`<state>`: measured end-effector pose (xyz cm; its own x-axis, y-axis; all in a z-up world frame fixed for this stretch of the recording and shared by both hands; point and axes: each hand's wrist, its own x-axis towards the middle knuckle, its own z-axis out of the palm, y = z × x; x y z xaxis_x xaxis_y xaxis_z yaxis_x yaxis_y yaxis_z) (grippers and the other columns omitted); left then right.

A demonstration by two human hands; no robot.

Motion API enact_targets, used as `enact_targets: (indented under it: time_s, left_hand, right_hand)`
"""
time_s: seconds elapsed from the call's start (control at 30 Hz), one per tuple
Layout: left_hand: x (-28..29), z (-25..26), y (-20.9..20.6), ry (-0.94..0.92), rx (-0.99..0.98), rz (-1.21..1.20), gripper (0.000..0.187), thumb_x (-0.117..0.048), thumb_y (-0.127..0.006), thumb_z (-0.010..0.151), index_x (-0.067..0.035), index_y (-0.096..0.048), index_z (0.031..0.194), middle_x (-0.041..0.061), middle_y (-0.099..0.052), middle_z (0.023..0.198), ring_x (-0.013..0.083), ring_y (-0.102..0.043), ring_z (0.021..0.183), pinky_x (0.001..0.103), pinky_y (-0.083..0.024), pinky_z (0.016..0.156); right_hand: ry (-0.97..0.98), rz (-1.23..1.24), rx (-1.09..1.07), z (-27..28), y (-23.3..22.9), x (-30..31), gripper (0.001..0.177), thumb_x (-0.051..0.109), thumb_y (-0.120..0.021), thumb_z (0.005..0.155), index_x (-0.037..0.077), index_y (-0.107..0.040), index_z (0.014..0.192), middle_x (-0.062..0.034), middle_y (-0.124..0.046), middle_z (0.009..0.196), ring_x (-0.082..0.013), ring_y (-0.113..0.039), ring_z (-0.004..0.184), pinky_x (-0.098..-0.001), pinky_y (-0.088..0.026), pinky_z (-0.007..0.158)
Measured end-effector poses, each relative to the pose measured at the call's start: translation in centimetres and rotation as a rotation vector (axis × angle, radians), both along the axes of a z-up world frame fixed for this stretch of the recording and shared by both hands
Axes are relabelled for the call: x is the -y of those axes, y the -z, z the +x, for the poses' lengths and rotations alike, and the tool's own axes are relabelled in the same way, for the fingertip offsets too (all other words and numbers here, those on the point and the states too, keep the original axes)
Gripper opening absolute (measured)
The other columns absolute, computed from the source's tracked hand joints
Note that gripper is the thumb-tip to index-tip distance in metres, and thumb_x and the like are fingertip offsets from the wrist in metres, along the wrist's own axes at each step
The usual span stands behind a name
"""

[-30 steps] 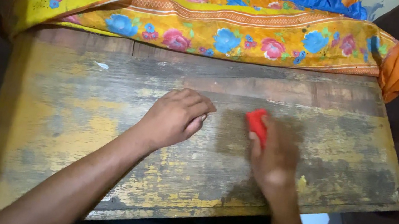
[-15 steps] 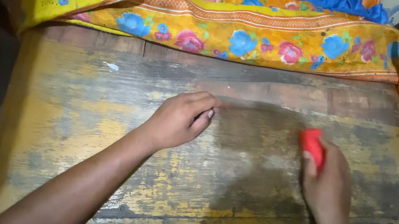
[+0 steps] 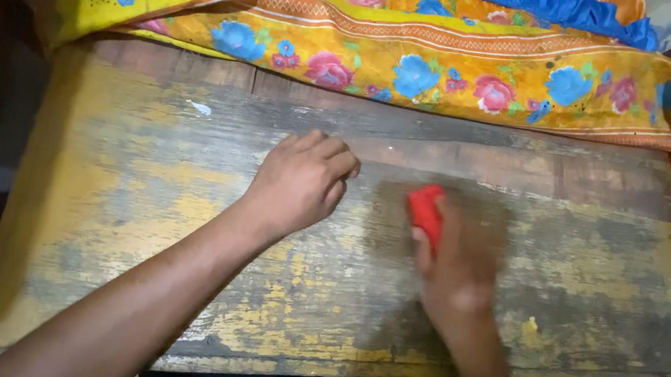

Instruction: The person wipes a wooden table surface using a red cloth. They move the cloth back and forth across the tabletop, focusing on different areas to remove dust or residue.

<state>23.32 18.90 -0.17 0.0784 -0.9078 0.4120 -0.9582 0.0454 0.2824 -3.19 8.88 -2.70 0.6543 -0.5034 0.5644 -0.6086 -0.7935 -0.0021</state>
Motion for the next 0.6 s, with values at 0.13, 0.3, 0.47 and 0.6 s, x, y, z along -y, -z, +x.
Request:
enact_targets:
  time_s: [0.13, 0.3, 0.47, 0.6]
  left_hand:
    - [-0.1, -0.2, 0.0, -0.008, 0.015, -0.017, 0.006, -0.022, -0.059, 0.086, -0.02, -0.064, 0.088, 0.003, -0.065, 0.093, 0.0289, -0.064, 0.094, 0.045, -0.053, 0.072]
    - [-0.4, -0.7, 0.2, -0.003, 0.006, -0.01, 0.007, -0.021, -0.059, 0.085, -0.019, -0.064, 0.09, 0.004, -0.064, 0.097, 0.0306, -0.063, 0.098, 0.045, -0.052, 0.073]
    - [-0.6, -1.2, 0.0, 0.043, -0.02, 0.004, 0.006, -0.02, -0.06, 0.085, -0.017, -0.064, 0.089, 0.004, -0.064, 0.098, 0.0305, -0.063, 0.098, 0.045, -0.051, 0.075]
    - [-0.7, -1.5, -1.4, 0.099, -0.041, 0.033, 0.007, -0.02, -0.058, 0.086, -0.017, -0.064, 0.089, 0.007, -0.063, 0.097, 0.0319, -0.062, 0.097, 0.047, -0.05, 0.077]
  right_hand:
    - [-0.108, 0.168, -0.04, 2.3, -1.7, -1.1, 0.051, 0.029, -0.076, 0.089, 0.006, -0.063, 0.133, -0.0165, -0.066, 0.1, -0.0389, -0.067, 0.091, -0.0511, -0.054, 0.079]
    - [-0.063, 0.303, -0.086, -0.9, -1.2, 0.0, 0.049, 0.028, -0.069, 0.097, 0.006, -0.059, 0.139, -0.021, -0.069, 0.111, -0.0429, -0.069, 0.102, -0.0519, -0.052, 0.092]
    - [0.17, 0.535, -0.052, -6.1, -6.0, 0.7, 0.045, 0.017, -0.066, 0.1, -0.005, -0.06, 0.138, -0.0316, -0.067, 0.112, -0.0523, -0.066, 0.105, -0.0603, -0.051, 0.092]
    - [0.31, 0.437, -0.065, -10.6, -5.8, 2.7, 0.047, 0.02, -0.07, 0.101, -0.003, -0.06, 0.14, -0.0322, -0.068, 0.113, -0.0552, -0.066, 0.104, -0.0608, -0.051, 0.085]
